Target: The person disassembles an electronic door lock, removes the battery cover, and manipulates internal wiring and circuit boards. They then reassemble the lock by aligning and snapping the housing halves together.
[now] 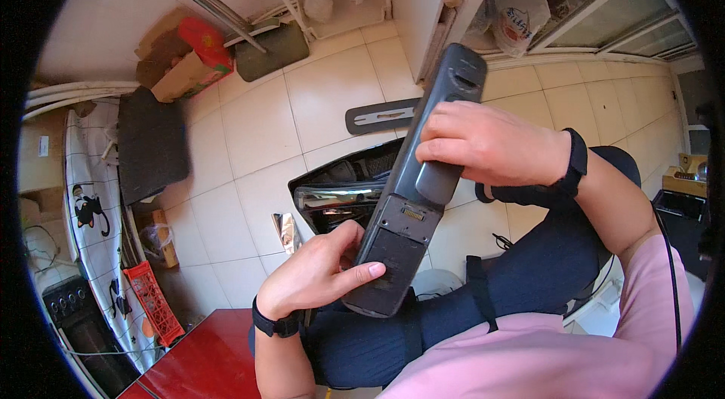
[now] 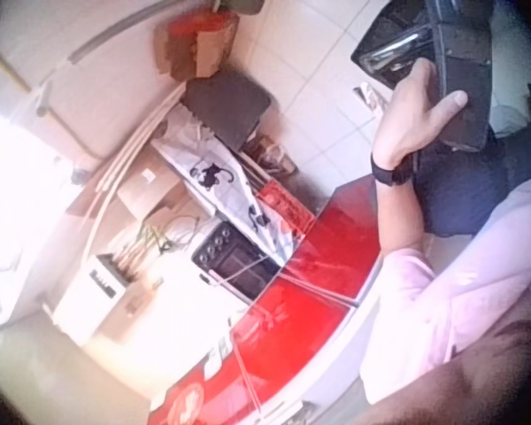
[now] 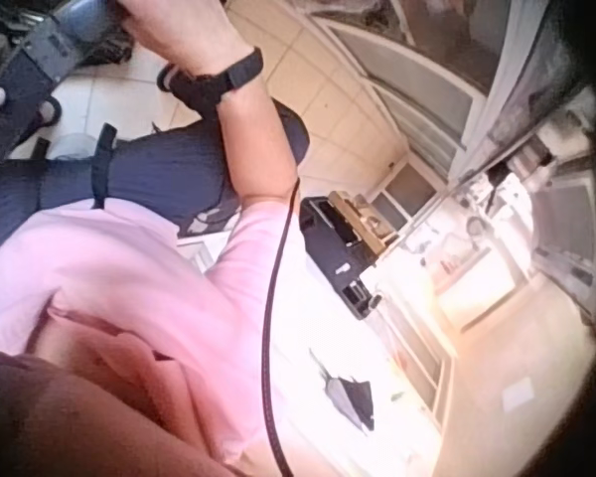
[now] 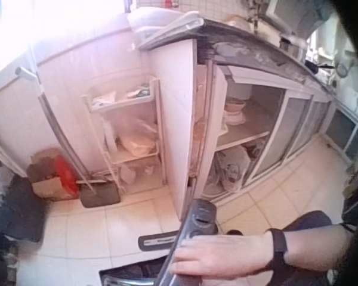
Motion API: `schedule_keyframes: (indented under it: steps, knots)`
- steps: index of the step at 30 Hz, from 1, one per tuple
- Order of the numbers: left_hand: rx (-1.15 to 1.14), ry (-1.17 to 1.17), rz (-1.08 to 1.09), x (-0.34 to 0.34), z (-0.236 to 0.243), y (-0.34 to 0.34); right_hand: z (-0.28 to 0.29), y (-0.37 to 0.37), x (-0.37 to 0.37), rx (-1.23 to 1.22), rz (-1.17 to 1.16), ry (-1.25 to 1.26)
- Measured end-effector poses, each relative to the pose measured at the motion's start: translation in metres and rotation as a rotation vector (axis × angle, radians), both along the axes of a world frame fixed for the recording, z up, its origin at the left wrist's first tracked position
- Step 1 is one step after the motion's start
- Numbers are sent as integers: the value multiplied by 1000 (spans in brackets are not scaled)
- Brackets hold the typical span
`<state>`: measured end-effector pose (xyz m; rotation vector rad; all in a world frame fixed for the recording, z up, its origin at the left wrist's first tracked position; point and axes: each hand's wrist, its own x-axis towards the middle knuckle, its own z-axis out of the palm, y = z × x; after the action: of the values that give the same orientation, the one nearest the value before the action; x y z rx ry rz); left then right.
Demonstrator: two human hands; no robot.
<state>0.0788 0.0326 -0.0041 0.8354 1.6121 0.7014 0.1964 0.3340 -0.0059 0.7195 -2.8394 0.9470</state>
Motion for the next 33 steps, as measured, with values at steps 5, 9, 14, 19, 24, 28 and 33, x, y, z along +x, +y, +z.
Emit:
schedule_keyframes:
  steps: [5,9,14,19,24,28,33]
  knots:
    - [-31,-197,-103,3,-15,-2,-3,-2,3,4,29,-62]
    - [6,-452,211,20,-27,6,-1,-2,3,4,39,-84]
    - [106,-669,455,31,-18,16,-16,12,-7,-106,25,-33]
    - [168,-728,685,38,2,17,-36,20,-22,-237,71,100]
    - [165,-545,739,47,-1,18,-26,21,-28,-161,-69,106]
    - [193,-386,796,45,-4,18,-10,22,-17,-56,-356,137]
    - [280,-393,880,44,-3,19,-9,6,-12,-491,-588,-444]
